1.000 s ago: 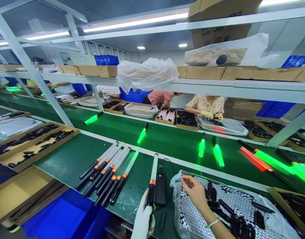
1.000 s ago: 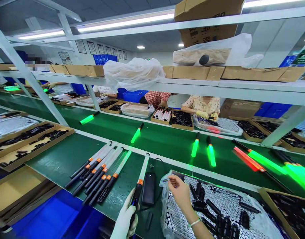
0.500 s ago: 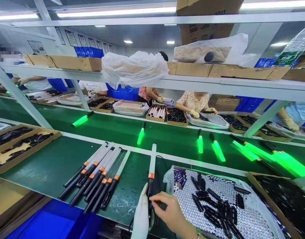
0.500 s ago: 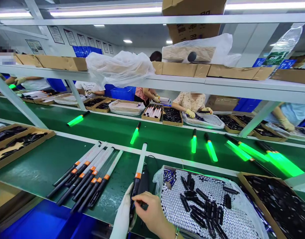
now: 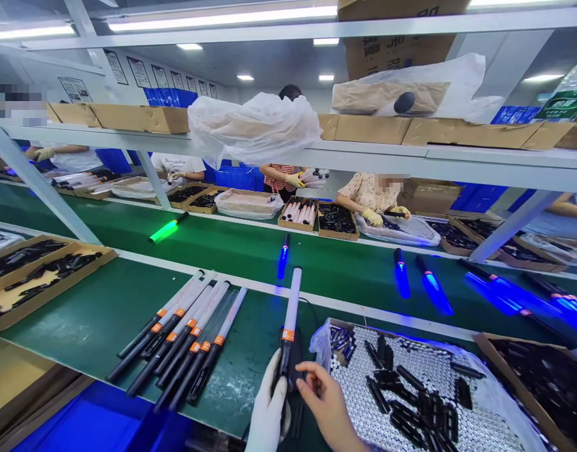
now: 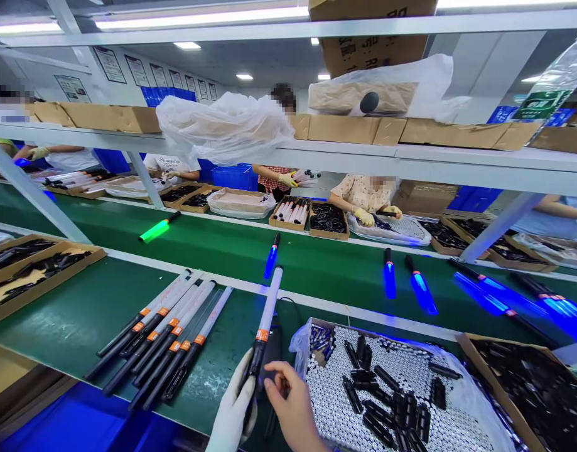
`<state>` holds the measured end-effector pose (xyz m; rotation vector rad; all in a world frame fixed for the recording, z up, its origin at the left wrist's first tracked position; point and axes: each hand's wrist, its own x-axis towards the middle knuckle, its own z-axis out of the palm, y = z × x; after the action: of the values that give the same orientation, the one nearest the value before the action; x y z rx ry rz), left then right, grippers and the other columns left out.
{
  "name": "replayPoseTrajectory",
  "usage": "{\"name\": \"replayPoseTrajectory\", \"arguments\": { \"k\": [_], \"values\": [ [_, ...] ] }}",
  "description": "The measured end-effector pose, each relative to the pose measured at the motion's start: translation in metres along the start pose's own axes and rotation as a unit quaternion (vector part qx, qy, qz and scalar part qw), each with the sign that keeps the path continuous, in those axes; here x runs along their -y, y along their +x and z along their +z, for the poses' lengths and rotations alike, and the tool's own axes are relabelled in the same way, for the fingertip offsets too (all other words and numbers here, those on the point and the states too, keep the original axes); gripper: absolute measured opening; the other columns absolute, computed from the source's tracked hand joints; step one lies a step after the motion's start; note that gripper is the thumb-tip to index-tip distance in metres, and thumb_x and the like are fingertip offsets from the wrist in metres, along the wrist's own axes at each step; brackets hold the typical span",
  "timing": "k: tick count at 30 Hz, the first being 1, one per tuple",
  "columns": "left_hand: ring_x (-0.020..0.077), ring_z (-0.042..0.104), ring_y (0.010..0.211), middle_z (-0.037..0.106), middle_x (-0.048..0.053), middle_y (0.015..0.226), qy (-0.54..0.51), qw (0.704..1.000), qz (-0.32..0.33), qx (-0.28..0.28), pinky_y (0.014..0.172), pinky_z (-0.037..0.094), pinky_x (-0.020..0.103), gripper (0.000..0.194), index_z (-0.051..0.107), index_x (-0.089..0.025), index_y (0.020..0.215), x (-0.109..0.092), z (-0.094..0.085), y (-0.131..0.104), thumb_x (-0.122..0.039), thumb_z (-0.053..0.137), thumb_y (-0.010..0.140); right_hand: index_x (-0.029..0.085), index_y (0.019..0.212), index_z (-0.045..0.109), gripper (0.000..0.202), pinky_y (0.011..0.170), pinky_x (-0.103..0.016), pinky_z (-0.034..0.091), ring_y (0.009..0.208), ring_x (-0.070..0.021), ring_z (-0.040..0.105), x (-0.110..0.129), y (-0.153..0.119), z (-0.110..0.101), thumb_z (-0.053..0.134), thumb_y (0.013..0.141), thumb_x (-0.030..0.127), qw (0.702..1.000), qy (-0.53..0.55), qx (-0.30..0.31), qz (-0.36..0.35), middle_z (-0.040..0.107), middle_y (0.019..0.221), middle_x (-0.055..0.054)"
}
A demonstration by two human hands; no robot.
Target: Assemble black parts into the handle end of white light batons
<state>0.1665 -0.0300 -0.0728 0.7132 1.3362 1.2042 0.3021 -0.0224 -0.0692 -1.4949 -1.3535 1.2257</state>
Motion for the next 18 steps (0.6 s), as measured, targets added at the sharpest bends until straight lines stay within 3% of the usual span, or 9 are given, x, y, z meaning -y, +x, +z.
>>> {"name": "replayPoseTrajectory", "arguments": {
  "k": [2,5,8,11,18],
  "values": [
    [0.0149,0.065,0.061,0.069,0.006,0.080,-0.003,1.000,-0.030,0.009,0.050,0.052,0.021,0.069,0.057,-0.019,0.133,0.005,0.002,0.003,-0.053,0.069,0.073,0.013,0.097,0.068,0.041,0.061,-0.022,0.031,0.064,-0.0141,0.044,-0.011,0.002,-0.015,0.055,0.079,0.048,1.000,0.015,-0.011,0.024,0.045,0.068,0.000],
    [0.0057,0.045,0.034,0.062,0.000,0.060,-0.026,0.995,-0.093,0.025,0.030,0.030,0.013,0.081,0.047,-0.018,0.141,0.009,0.006,0.006,-0.052,0.070,0.071,0.011,0.088,0.069,0.042,0.059,-0.023,0.030,0.061,-0.0140,0.042,-0.029,0.003,-0.043,0.058,0.073,0.049,0.997,0.007,-0.028,0.067,0.045,0.064,-0.001],
    [0.0032,0.033,0.027,0.055,-0.005,0.053,-0.037,0.989,-0.136,0.041,0.026,0.020,0.012,0.096,0.035,-0.019,0.148,0.009,0.017,0.010,-0.056,0.072,0.067,0.011,0.086,0.069,0.042,0.058,-0.022,0.029,0.059,-0.0130,0.040,-0.044,-0.003,-0.066,0.059,0.070,0.049,0.994,0.004,-0.057,0.097,0.044,0.062,0.000],
    [0.0033,0.031,0.026,0.047,-0.008,0.048,-0.038,0.985,-0.155,0.059,0.026,0.018,0.011,0.103,0.030,-0.019,0.150,0.006,0.032,0.014,-0.058,0.073,0.065,0.012,0.084,0.070,0.039,0.056,-0.022,0.028,0.058,-0.0122,0.039,-0.054,-0.015,-0.076,0.058,0.071,0.046,0.991,0.006,-0.088,0.104,0.043,0.060,0.001],
    [0.0002,0.030,0.028,0.054,-0.007,0.061,-0.066,0.986,-0.132,0.075,0.026,0.018,0.008,0.106,0.027,-0.026,0.150,0.006,0.079,0.012,-0.062,0.075,0.062,0.012,0.083,0.071,0.030,0.055,-0.020,0.024,0.055,-0.0096,0.037,-0.058,-0.036,-0.089,0.055,0.075,0.036,0.989,-0.008,-0.106,0.104,0.043,0.059,0.002]
  ]
}}
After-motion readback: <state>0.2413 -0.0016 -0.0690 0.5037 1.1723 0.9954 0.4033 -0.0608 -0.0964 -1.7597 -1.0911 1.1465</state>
